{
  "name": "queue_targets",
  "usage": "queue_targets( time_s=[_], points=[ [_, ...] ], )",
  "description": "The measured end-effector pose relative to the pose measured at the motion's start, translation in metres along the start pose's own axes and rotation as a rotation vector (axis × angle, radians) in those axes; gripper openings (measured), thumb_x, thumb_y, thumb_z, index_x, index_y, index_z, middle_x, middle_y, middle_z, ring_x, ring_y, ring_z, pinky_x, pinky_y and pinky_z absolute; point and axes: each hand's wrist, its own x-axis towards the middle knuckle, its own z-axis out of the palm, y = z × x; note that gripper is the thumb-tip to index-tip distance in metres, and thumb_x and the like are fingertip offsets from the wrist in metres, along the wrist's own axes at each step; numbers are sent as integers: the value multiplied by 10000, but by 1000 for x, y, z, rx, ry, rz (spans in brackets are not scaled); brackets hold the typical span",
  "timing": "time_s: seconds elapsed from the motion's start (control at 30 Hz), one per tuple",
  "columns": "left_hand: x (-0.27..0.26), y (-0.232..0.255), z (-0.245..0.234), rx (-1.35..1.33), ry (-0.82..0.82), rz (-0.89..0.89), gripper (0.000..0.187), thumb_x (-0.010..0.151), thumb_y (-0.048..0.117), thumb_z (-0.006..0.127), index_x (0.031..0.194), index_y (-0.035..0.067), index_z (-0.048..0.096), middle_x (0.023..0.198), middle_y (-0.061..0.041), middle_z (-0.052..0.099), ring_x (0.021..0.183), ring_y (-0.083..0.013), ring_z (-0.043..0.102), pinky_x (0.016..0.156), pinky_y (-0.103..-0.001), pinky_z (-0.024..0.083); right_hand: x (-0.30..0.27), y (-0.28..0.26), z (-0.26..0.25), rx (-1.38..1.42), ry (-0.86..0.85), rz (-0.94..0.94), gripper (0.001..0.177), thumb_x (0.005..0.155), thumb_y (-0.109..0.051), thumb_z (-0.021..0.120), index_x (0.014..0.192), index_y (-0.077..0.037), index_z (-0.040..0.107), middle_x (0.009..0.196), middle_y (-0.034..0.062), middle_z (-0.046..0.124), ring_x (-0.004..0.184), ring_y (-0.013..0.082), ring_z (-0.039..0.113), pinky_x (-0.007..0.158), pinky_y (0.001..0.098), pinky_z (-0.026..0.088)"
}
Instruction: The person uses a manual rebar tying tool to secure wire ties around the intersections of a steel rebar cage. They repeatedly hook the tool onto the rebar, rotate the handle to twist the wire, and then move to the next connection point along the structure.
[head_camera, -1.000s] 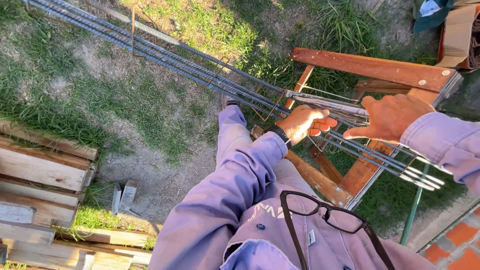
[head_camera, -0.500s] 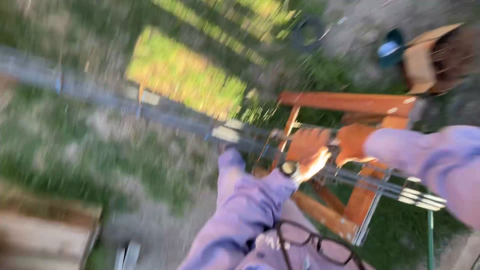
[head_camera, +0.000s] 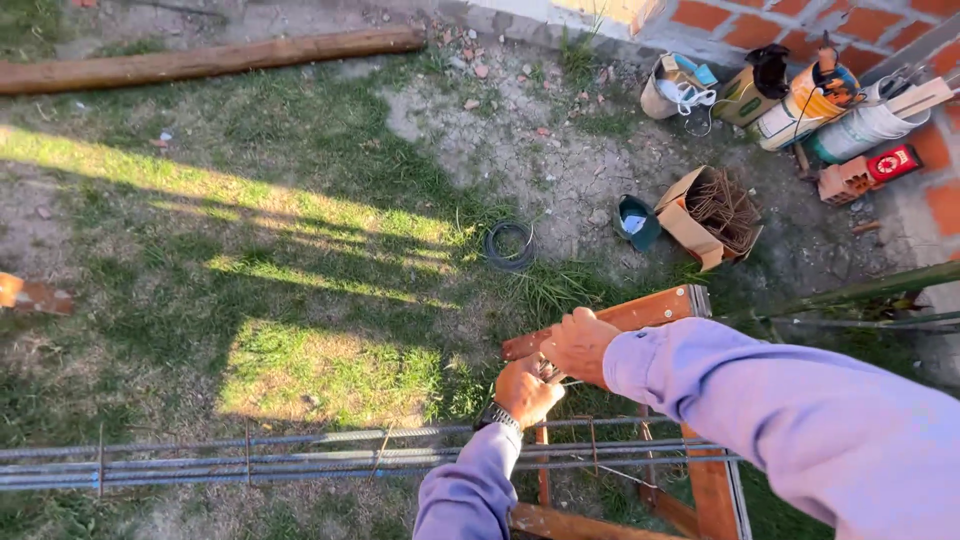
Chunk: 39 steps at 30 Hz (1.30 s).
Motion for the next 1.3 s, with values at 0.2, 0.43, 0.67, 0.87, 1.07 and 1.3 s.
queue_targets(
  time_s=[0.2, 0.43, 0.67, 0.87, 1.07, 1.3],
  points=[
    [-36, 0, 18, -544, -539, -170, 362, 663, 423, 793, 900, 186, 656, 791, -61, 695, 733, -307, 700, 658, -453, 584, 14, -13, 26, 189, -359, 19, 185, 936, -150, 513, 836, -230, 646, 783, -27, 698, 733, 189, 696, 605, 433, 518],
    [-54, 15, 40, -507, -604, -334, 145, 714, 328, 618, 749, 228, 518, 639, -41, 543, 672, -328, 659, 626, -482, 540, 53, 3, -17, 313, -782, 30, 164, 973, -195, 546, 1022, -183, 702, 994, 14, 741, 892, 266, 715, 704, 458, 567],
    [9, -17, 37, -1018, -890, -232, 215, 747, 356, 860, 841, 193, 758, 770, -5, 780, 570, -164, 687, 498, -329, 534, 71, 36, -90, 327, -936, -7, 218, 1017, -248, 629, 1214, -158, 655, 1133, -20, 724, 1015, 256, 705, 783, 417, 580],
    [52, -38, 37, -1605, -1520, -272, 318, 658, 97, 777, 449, 96, 537, 397, -14, 494, 325, -116, 410, 420, -245, 370, 28, 24, 7, -23, 55, -98, 181, 954, -147, 518, 780, -180, 553, 670, 26, 541, 568, 195, 440, 523, 365, 304],
    [48, -18, 4, -870, -1222, -275, 437, 698, 489, 765, 1077, 285, 691, 940, 44, 780, 778, -186, 733, 690, -348, 552, 51, 38, -40, 344, -808, -69, 203, 1013, -207, 582, 1173, -160, 697, 1141, -14, 707, 999, 272, 692, 668, 460, 581],
    [-36, 19, 31, -572, -432, -268, 401, 620, 261, 906, 773, 162, 549, 681, -73, 642, 573, -332, 639, 443, -478, 489, 52, 27, -60, 361, -1008, -131, 377, 978, -292, 648, 1346, -222, 604, 1334, -42, 610, 1209, 223, 588, 909, 426, 522]
  ],
)
